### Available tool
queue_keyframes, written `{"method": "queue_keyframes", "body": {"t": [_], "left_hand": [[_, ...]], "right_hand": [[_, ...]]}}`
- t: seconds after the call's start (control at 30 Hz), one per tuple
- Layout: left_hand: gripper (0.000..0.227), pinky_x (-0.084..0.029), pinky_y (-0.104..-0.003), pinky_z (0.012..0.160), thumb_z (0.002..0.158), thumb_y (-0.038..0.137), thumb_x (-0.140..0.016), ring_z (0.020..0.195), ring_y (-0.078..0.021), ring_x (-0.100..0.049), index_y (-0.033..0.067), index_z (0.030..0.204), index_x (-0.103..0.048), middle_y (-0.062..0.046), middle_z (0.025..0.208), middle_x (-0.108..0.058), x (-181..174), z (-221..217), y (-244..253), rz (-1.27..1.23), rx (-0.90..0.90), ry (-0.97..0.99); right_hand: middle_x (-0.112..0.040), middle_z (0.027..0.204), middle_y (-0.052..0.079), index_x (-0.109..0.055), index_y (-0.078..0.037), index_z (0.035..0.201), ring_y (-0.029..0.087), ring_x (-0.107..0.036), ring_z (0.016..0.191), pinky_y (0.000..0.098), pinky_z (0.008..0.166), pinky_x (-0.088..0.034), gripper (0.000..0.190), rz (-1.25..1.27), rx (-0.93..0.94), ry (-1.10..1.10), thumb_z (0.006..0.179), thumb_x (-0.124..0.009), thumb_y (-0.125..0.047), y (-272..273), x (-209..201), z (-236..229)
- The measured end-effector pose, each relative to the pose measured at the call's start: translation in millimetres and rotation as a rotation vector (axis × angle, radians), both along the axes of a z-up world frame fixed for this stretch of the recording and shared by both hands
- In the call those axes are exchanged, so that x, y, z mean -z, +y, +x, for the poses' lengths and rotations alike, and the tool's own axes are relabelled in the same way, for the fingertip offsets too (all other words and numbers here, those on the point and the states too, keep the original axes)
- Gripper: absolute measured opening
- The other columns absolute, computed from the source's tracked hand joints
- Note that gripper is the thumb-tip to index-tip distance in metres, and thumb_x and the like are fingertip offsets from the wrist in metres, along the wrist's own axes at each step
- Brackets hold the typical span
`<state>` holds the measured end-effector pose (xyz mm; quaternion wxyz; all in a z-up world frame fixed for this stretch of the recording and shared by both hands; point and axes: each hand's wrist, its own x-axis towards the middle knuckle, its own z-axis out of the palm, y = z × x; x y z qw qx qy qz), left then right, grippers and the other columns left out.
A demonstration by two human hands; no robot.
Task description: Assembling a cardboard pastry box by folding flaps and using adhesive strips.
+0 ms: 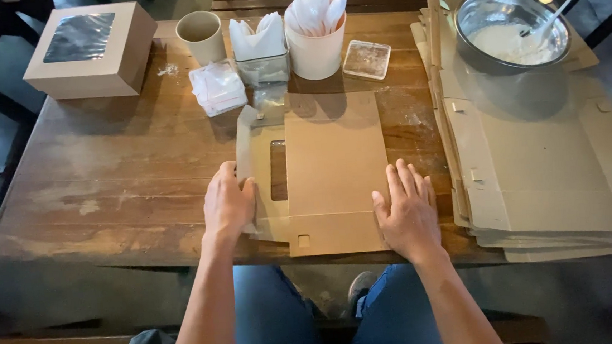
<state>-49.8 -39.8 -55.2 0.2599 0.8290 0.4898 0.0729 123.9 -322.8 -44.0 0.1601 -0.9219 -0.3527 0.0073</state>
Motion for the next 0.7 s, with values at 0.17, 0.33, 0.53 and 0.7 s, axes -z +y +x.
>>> {"method": "queue_keyframes", "body": {"t": [0.17,0.33,0.53,0.7], "left_hand": [[0.042,-0.062,-0.055,0.083,0.094,0.009,-0.055,0.101,-0.047,-0.069,0.011,0.136,-0.059,-0.017,0.115,-0.054,-24,4,-34,0.099,0.182,-0.166],[0.061,-0.059,-0.059,0.084,0.088,0.004,-0.055,0.107,-0.0513,-0.062,-0.0033,0.148,-0.046,-0.027,0.122,-0.05,-24,9,-52,0.192,0.26,-0.133],[0.062,-0.054,-0.058,0.094,0.094,0.019,-0.055,0.119,-0.05,-0.055,-0.0006,0.152,-0.044,-0.026,0.131,-0.047,-29,9,-41,0.094,0.242,-0.098],[0.069,-0.054,-0.065,0.095,0.096,0.01,-0.05,0.119,-0.0573,-0.058,0.0007,0.159,-0.025,-0.036,0.131,-0.048,-51,34,-14,0.062,0.295,-0.183]], "right_hand": [[-0.041,0.163,0.013,-0.049,-0.012,0.154,0.032,-0.035,0.152,0.0506,0.126,-0.018,0.064,0.035,-0.008,0.033,0.103,-0.042,-0.05,-15,4,5],[-0.041,0.163,0.013,-0.049,-0.011,0.154,0.032,-0.034,0.153,0.0506,0.127,-0.017,0.064,0.02,-0.005,0.035,0.102,-0.042,-0.049,-14,2,3],[-0.041,0.163,0.014,-0.049,-0.011,0.153,0.032,-0.034,0.153,0.0504,0.127,-0.016,0.062,0.015,-0.007,0.031,0.103,-0.043,-0.047,-13,-1,1],[-0.041,0.163,0.014,-0.048,-0.01,0.154,0.032,-0.033,0.154,0.0499,0.127,-0.014,0.061,0.01,-0.007,0.042,0.105,-0.041,-0.046,-13,0,2]]}}
